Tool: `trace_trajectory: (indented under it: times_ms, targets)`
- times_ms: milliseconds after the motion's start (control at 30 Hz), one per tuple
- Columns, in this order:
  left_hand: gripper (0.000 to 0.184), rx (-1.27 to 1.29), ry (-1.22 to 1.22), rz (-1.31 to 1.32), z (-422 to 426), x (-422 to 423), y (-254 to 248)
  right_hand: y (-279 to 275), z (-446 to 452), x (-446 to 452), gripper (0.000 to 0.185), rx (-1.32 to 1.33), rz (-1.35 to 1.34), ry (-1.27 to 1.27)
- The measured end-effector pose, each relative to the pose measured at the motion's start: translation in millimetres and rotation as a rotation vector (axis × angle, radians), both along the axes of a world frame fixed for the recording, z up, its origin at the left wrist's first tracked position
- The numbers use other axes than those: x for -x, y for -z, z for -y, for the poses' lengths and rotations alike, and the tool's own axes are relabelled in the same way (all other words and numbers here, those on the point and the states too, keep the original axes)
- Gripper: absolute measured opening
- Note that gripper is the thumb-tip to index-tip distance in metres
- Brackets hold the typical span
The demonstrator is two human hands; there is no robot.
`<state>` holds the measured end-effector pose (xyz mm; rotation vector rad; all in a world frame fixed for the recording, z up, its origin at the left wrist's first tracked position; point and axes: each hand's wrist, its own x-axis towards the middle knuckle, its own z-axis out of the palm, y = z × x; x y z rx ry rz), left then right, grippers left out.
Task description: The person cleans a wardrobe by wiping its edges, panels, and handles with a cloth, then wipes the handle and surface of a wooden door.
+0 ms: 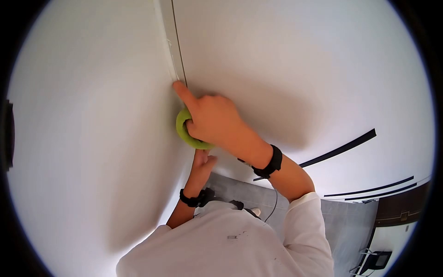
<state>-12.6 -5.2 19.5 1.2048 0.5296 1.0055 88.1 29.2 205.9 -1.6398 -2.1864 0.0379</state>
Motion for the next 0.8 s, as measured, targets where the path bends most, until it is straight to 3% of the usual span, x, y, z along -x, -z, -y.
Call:
trace_trajectory:
  times_ms: [167, 367, 567, 667, 800]
  targets:
    - [0.078, -0.093, -0.042, -0.043, 2, 2, 8, -4, 3, -3, 0.079, -0.101, -0.024, -0.021]
    - [0.073, -0.072, -0.319, 0.125, -2, -2, -22, -5, 6, -7, 0.076, -0.039, -0.064, 0.003]
    - [0.071, -0.074, -0.316, 0.18, -5, -3, -11, -5, 6, -4, 0.076, -0.001, -0.005, -0.004]
    - [0.067, -0.076, -0.369, 0.167, -7, -4, -7, 22, -3, -6, 0.077, 0.127, 0.09, -0.037]
    - [0.059, -0.03, -0.399, 0.041, -7, -5, -12, 29, 6, -8, 0.077, 0.097, 0.076, -0.059]
